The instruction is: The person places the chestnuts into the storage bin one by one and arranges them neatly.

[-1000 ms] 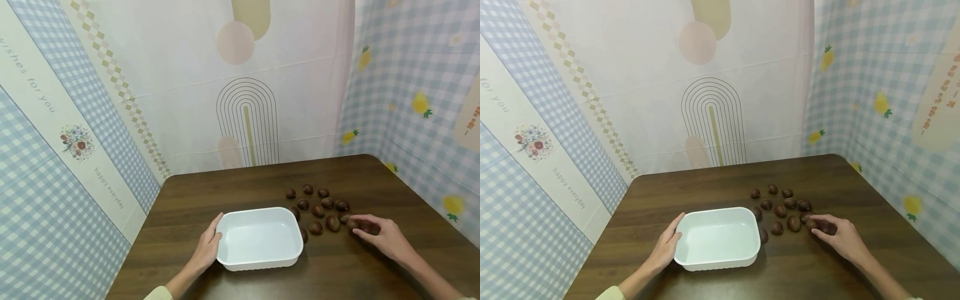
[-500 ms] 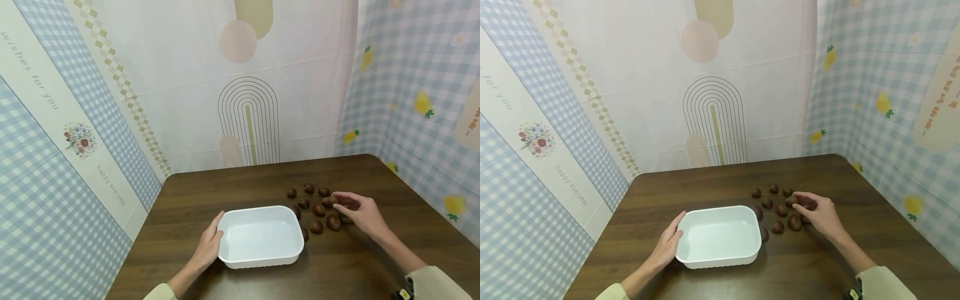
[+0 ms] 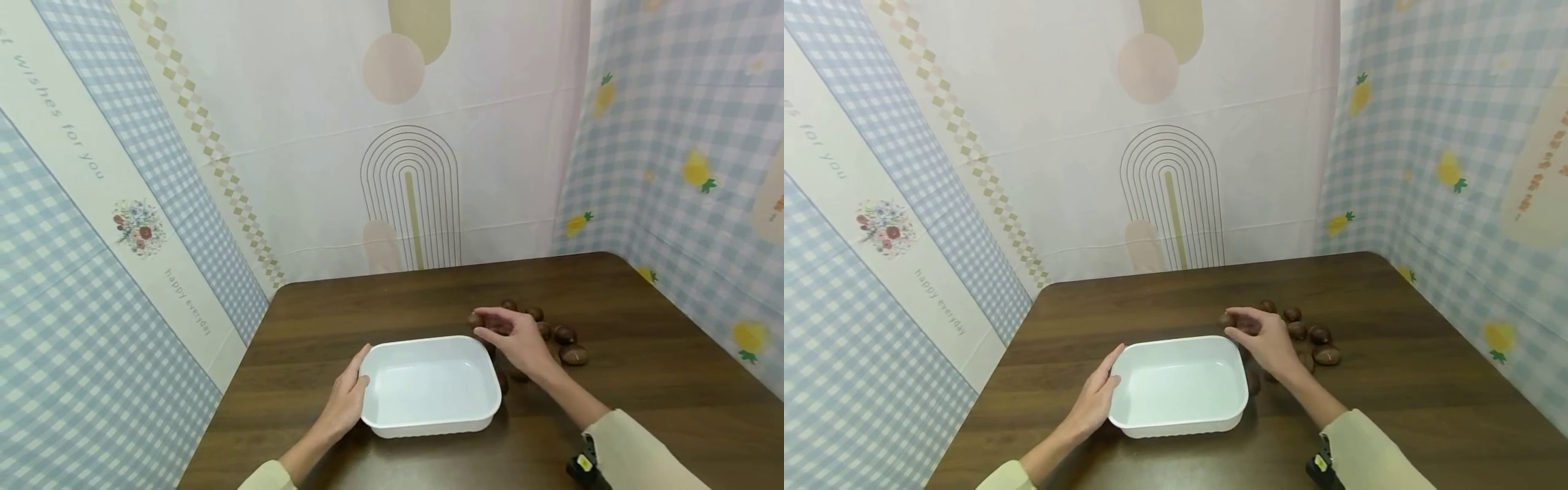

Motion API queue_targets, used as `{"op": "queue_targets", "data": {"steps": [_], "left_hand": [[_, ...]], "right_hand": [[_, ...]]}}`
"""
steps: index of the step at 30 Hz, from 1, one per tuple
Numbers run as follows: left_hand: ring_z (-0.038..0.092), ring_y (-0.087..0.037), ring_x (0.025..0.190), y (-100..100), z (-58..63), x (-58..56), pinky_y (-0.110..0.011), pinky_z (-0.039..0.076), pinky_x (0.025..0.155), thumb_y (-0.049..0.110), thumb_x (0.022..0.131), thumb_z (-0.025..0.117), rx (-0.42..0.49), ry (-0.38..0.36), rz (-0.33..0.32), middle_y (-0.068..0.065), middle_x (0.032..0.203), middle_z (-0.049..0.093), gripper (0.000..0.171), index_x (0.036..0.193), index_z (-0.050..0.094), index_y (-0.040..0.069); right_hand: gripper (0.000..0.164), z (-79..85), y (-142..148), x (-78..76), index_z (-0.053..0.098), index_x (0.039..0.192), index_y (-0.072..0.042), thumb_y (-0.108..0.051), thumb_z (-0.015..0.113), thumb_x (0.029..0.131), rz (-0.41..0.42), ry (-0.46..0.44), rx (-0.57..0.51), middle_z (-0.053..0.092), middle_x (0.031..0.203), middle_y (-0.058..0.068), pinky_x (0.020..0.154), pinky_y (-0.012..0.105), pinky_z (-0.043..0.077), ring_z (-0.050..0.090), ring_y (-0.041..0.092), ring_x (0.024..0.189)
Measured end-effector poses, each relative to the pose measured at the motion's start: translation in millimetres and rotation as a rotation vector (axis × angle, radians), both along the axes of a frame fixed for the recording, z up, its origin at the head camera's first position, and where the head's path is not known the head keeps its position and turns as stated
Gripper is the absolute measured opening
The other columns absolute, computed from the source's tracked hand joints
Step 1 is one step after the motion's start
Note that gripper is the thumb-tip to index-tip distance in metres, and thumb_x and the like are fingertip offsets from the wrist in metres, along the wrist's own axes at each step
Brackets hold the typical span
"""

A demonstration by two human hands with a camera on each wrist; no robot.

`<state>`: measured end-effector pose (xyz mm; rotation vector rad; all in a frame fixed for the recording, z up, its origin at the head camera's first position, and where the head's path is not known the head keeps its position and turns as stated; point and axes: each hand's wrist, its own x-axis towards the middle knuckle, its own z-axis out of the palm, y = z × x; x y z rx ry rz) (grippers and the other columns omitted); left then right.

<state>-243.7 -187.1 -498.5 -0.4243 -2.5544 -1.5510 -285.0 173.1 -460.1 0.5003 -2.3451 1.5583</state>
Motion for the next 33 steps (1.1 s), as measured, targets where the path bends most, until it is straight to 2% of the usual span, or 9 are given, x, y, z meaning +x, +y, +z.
{"op": "queue_targets", "data": {"steps": [3,13,20,26,30,33], "left_hand": [[0.049,-0.035,0.144,1.3,-0.3,-0.8,-0.058,0.038,0.116,-0.006,0.102,0.044,-0.01,0.003,0.008,-0.018,0.161,0.048,0.06,0.161,0.042,0.001],[0.049,-0.036,0.144,3.5,-1.8,-1.7,-0.057,0.038,0.116,-0.005,0.102,0.043,-0.028,0.007,0.009,-0.019,0.161,0.047,0.06,0.161,0.041,0.0],[0.051,-0.035,0.142,2.3,-1.9,-2.3,-0.056,0.04,0.115,-0.005,0.101,0.043,-0.052,0.007,0.016,-0.019,0.161,0.048,0.06,0.161,0.041,0.0],[0.053,-0.035,0.14,1.5,-0.6,-3.1,-0.056,0.041,0.115,-0.005,0.101,0.044,-0.066,0.026,0.021,-0.019,0.159,0.05,0.06,0.16,0.042,-0.001],[0.054,-0.034,0.139,1.3,-0.3,-2.9,-0.053,0.042,0.114,-0.005,0.1,0.044,-0.072,0.031,0.023,-0.019,0.159,0.051,0.06,0.16,0.042,0.0],[0.055,-0.035,0.138,1.2,-0.3,-2.7,-0.054,0.043,0.113,-0.005,0.1,0.044,-0.073,0.032,0.024,-0.019,0.159,0.051,0.06,0.16,0.042,-0.001]], "right_hand": [[0.039,0.0,-20.2,-1.4,0.073,0.131,-0.001,-0.015,0.081,0.095,0.039,-0.001,0.003,0.077,0.117,0.013,0.082,0.024,0.059,0.074,0.026,0.101],[0.031,-3.6,-76.0,3.7,0.078,0.123,-0.003,-0.01,0.082,0.093,0.158,-0.103,0.016,0.078,0.113,0.008,0.079,0.025,0.06,0.074,0.018,0.094],[0.03,-8.0,-108.6,8.0,0.077,0.12,0.004,-0.005,0.081,0.092,0.314,-0.122,0.068,0.078,0.112,0.012,0.084,0.029,0.06,0.075,0.025,0.1],[0.027,-12.8,-129.8,12.2,0.078,0.112,0.005,0.0,0.085,0.086,0.43,-0.106,0.133,0.079,0.105,0.011,0.078,0.026,0.06,0.076,0.023,0.092],[0.023,-17.8,-140.0,15.1,0.079,0.107,0.005,0.004,0.084,0.085,0.495,-0.166,0.149,0.08,0.099,0.01,0.076,0.022,0.059,0.076,0.018,0.088],[0.023,-20.1,-145.4,16.4,0.079,0.106,0.006,0.007,0.083,0.083,0.552,-0.204,0.145,0.08,0.096,0.011,0.078,0.021,0.058,0.076,0.02,0.089]]}}
